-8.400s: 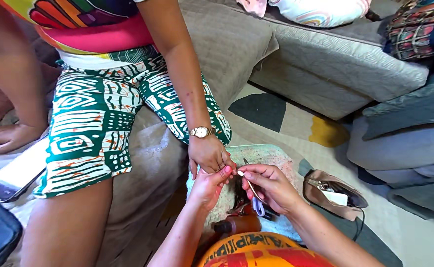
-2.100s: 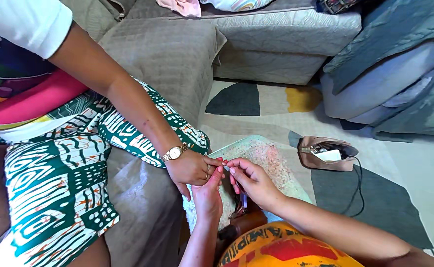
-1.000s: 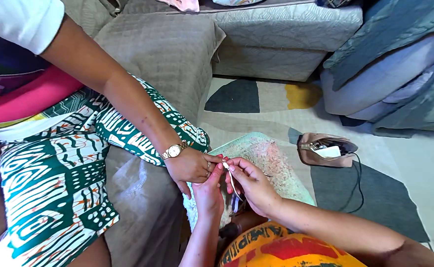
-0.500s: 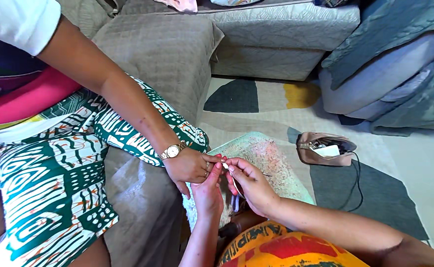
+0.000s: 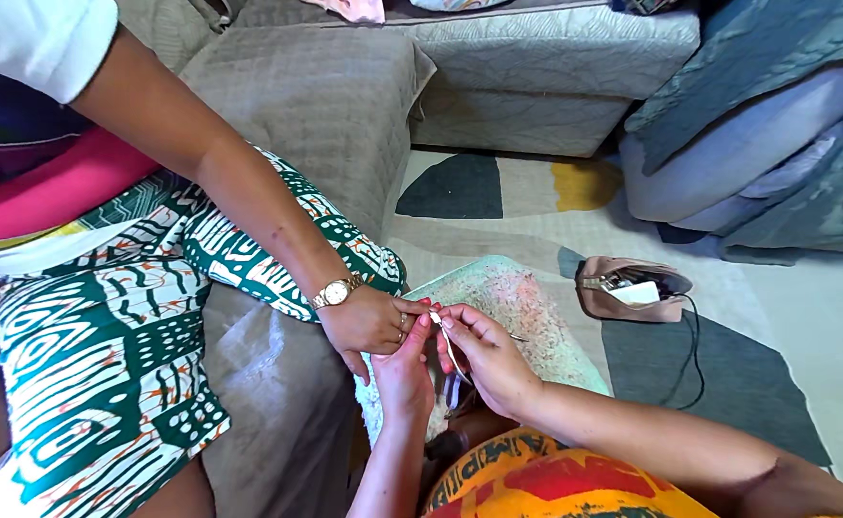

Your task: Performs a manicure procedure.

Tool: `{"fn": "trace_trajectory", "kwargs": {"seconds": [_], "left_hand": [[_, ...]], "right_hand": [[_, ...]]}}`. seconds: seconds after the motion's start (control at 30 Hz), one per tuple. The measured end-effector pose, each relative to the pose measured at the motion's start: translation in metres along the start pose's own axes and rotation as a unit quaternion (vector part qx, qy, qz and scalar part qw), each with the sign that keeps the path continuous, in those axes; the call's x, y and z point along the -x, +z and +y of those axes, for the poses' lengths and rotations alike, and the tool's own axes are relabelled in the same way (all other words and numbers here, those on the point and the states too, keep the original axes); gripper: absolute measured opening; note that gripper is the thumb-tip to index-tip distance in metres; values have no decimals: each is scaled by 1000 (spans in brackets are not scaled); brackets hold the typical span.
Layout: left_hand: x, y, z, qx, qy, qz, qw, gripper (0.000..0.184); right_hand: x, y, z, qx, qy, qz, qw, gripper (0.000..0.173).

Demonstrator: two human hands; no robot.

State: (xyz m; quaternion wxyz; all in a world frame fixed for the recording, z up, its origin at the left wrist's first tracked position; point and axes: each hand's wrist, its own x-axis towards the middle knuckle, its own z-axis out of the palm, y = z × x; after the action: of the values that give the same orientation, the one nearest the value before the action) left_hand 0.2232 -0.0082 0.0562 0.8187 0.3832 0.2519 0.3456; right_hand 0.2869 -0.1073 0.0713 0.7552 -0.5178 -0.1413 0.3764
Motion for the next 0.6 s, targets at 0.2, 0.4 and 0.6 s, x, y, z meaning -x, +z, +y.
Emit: {"fn": "trace_trajectory", "kwargs": {"seconds": [0.2,0.4,0.6], "left_hand": [[1,-5,2,13,-14,-11,1000,13],[8,-12,16,57,-78,-37,995,7],[11,-20,24,42,-140,-9,989,8]], "right_hand": [[5,-4,-7,-19,13,-16,1000,22],[-16,13,-34,10,-135,-157,978,24],[-75,39,-62,128,-157,-172,964,25]]}}
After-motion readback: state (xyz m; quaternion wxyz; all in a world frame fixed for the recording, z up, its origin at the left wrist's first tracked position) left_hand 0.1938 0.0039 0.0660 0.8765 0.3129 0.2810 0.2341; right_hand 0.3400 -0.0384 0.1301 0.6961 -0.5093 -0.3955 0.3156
